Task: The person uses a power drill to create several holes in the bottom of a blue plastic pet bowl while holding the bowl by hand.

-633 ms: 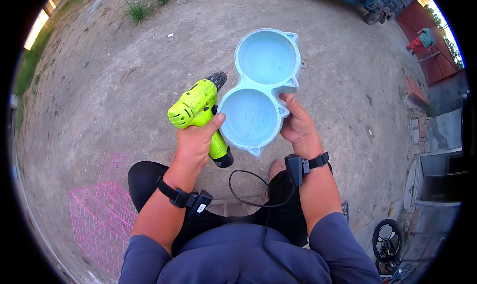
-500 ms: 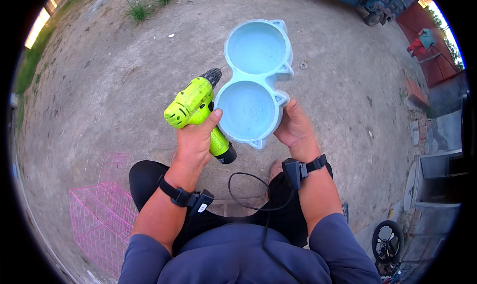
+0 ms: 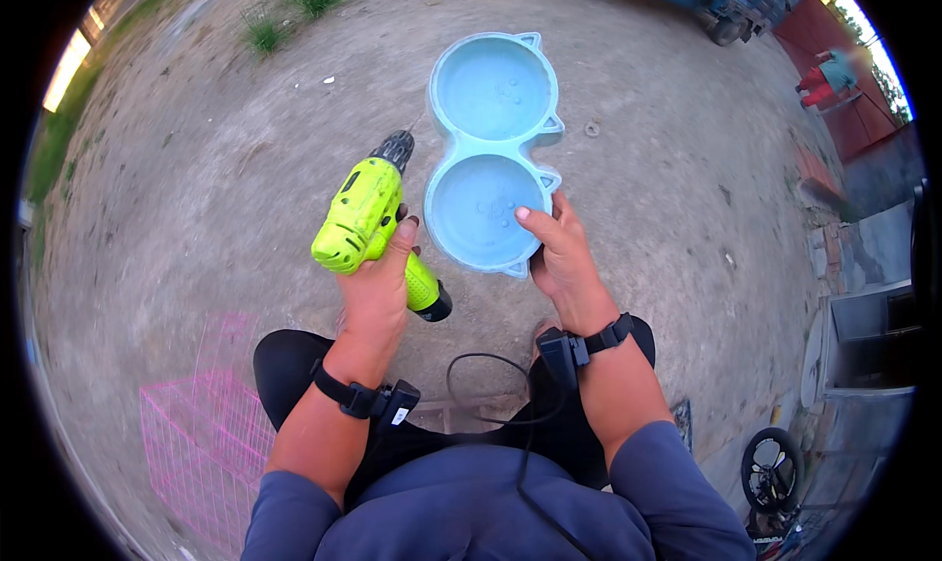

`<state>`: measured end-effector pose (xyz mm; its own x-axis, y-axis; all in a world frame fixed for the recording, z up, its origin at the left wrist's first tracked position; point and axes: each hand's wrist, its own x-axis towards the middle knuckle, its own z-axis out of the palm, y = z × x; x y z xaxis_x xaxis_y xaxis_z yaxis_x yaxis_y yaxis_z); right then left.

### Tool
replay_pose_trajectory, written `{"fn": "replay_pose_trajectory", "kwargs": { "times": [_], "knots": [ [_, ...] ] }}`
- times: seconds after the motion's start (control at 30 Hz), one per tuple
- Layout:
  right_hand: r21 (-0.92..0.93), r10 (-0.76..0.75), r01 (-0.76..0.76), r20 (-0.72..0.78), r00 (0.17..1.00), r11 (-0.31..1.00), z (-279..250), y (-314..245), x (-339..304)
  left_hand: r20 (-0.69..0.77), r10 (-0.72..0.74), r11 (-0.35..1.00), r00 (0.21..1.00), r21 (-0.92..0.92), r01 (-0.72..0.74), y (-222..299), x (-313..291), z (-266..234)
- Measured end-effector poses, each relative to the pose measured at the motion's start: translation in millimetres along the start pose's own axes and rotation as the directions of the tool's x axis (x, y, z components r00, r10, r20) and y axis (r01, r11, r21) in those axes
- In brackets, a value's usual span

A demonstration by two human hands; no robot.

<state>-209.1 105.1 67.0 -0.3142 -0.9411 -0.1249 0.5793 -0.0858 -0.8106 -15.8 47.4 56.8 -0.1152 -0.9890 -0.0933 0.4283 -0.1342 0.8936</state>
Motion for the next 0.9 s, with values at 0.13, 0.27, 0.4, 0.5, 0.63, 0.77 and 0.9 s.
{"fn": "replay_pose_trajectory", "kwargs": {
  "times": [0.13,0.27,0.4,0.5,0.63,0.77,0.9],
  "knots": [
    [-0.001,-0.071,0.071,-0.086,0.994,0.997,-11.0,-4.6,6.2,0.055,-0.032,0.998,0.998,-0.048,0.034,15.9,-3.0,-10.4],
    [0.028,-0.099,0.104,-0.139,0.985,0.994,-12.8,-5.4,17.3,0.207,-0.096,0.988,0.974,-0.102,0.119,32.6,-13.7,-19.1],
    [0.035,-0.127,0.133,-0.143,0.982,0.991,-7.3,-4.0,22.0,0.317,-0.197,0.97,0.928,-0.077,0.232,27.7,-24.1,-18.1],
    [0.032,-0.137,0.142,-0.129,0.982,0.989,-7.3,1.0,23.2,0.358,-0.238,0.961,0.903,-0.047,0.273,18.4,-28.4,-15.5],
    [0.041,-0.142,0.147,-0.117,0.983,0.988,-5.2,2.2,22.9,0.354,-0.295,0.941,0.888,-0.054,0.334,17.6,-30.6,-10.2],
    [0.055,-0.135,0.142,-0.118,0.984,0.988,-3.7,2.4,23.6,0.357,-0.291,0.94,0.888,-0.067,0.335,17.4,-30.4,-10.9],
    [0.057,-0.143,0.15,-0.112,0.983,0.987,-3.2,3.0,23.8,0.353,-0.278,0.946,0.893,-0.064,0.319,16.4,-30.6,-10.3]
  ]
}}
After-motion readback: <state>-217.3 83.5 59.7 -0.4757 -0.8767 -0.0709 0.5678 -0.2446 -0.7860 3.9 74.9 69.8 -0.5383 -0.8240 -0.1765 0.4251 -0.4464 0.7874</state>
